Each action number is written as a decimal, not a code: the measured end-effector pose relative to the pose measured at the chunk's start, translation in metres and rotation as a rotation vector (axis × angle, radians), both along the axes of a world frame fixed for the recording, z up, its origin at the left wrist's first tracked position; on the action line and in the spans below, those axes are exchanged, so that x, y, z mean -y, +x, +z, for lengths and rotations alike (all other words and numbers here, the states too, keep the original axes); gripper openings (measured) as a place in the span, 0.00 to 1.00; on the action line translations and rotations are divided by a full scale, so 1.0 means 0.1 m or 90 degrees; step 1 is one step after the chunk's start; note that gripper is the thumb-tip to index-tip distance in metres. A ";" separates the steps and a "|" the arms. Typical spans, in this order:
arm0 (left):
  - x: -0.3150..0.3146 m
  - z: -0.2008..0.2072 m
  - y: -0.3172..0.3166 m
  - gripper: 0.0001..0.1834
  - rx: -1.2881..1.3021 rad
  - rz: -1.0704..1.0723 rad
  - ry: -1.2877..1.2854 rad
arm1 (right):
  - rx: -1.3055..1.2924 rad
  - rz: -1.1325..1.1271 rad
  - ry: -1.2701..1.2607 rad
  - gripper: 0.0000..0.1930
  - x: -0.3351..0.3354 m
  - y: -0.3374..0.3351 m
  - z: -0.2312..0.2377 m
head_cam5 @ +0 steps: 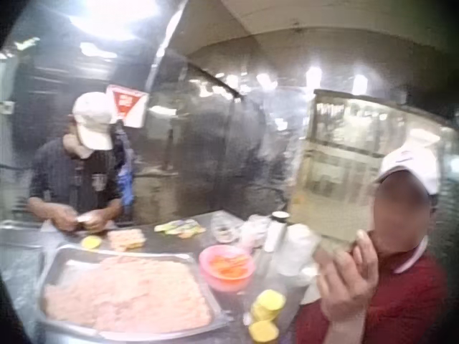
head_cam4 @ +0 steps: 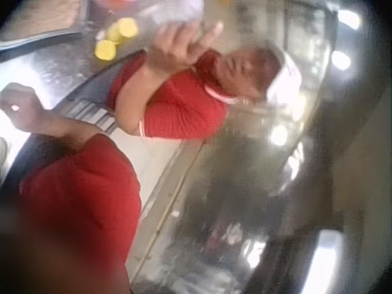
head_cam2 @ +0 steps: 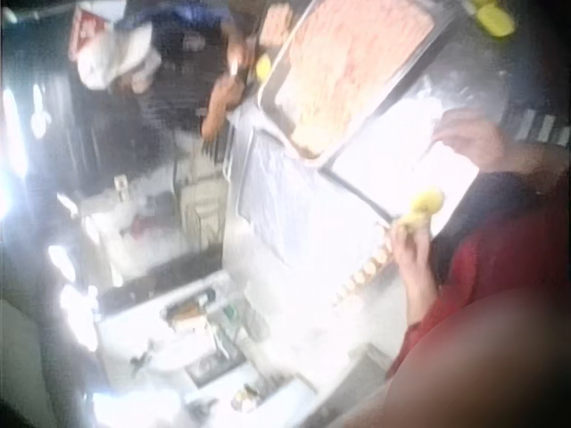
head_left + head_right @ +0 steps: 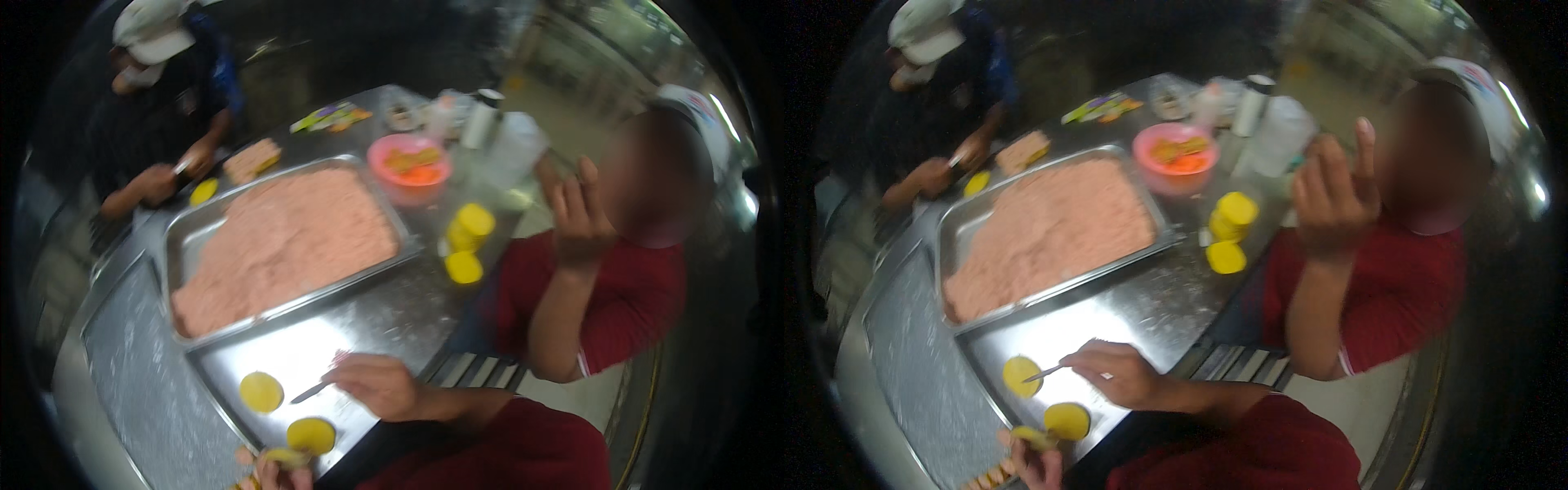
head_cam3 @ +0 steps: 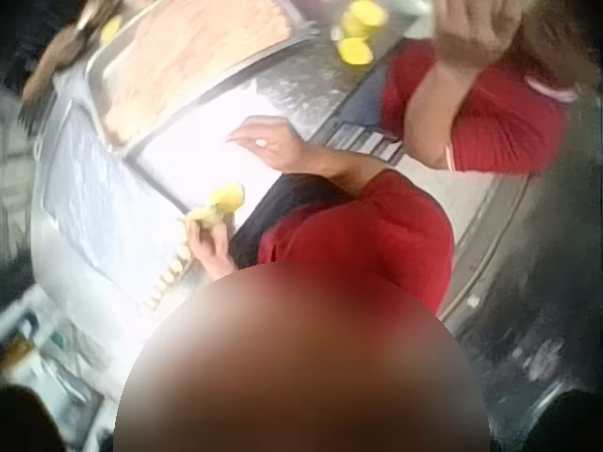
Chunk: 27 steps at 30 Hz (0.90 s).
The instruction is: The person scoops pink filling onto yellow discs using a small spatula, then places the filled discs onto a metal tray. The person repeats this process multiple times, arranging the finished items in a row.
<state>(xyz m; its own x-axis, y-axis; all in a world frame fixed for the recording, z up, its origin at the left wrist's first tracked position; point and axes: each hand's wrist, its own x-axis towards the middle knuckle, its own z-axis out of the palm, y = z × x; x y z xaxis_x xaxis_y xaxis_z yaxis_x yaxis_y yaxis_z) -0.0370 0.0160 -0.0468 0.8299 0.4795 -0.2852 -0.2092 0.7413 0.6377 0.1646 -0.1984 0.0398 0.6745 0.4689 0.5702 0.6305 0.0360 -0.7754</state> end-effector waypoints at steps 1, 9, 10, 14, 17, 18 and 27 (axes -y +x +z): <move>0.01 0.04 -0.03 0.13 -0.032 0.005 0.004 | 0.012 0.015 -0.017 0.10 -0.01 0.00 -0.03; 0.08 0.19 0.08 0.15 0.108 -0.061 -0.174 | -0.053 -0.030 -0.152 0.11 0.09 0.10 -0.05; 0.10 0.22 0.10 0.15 0.105 -0.069 -0.174 | -0.066 -0.038 -0.159 0.11 0.09 0.10 -0.05; 0.15 0.25 0.17 0.16 0.076 -0.096 -0.134 | -0.106 -0.053 -0.186 0.12 0.05 0.05 -0.08; 0.15 0.24 0.17 0.16 0.036 -0.093 -0.148 | -0.047 -0.081 -0.220 0.13 0.04 0.12 -0.08; 0.14 0.23 0.17 0.15 0.064 -0.108 -0.151 | -0.023 -0.100 -0.228 0.13 0.04 0.18 -0.07; 0.18 0.17 0.18 0.11 0.034 -0.086 -0.183 | 0.093 -0.149 -0.348 0.11 -0.28 1.06 0.03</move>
<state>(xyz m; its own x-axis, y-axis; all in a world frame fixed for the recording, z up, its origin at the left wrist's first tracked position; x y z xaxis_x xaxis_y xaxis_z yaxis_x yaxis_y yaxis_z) -0.0192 -0.0023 -0.0295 0.8983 0.2695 -0.3470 -0.1240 0.9132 0.3882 0.2709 -0.1702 0.0424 0.7284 0.5678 0.3834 0.6743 -0.4952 -0.5477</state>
